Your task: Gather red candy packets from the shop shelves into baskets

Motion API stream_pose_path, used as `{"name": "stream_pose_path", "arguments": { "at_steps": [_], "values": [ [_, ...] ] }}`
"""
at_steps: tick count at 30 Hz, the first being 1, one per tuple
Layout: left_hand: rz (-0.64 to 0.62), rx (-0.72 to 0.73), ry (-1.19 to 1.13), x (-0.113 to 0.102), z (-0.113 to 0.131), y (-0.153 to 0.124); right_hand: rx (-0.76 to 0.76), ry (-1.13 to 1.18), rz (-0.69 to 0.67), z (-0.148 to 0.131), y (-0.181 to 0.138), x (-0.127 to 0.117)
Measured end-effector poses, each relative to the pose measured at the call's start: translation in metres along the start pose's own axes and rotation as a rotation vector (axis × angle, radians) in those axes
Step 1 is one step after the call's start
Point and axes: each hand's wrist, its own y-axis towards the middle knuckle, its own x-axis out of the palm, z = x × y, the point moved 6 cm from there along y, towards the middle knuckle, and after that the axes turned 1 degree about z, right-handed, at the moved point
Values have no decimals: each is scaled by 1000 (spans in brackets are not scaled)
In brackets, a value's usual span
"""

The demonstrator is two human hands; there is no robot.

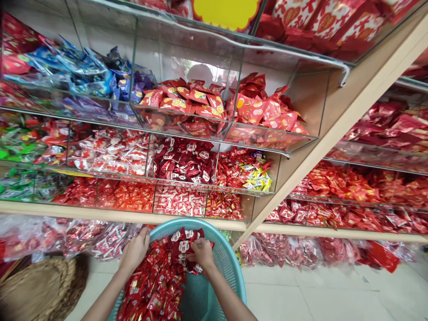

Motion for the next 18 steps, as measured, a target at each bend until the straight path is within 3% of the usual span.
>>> {"name": "stream_pose_path", "arguments": {
  "at_steps": [8,12,15,18],
  "values": [
    [-6,-4,0,0,0,-1,-242,-256,93,-24,-16,3],
    [-7,-12,3,0,-1,0,-376,-512,112,-38,-22,0],
    [-3,-9,-1,1,-2,0,-534,-742,159,-67,-30,1],
    [-9,-9,-9,2,-3,1,-674,-819,73,-120,-47,16]
  ]
}}
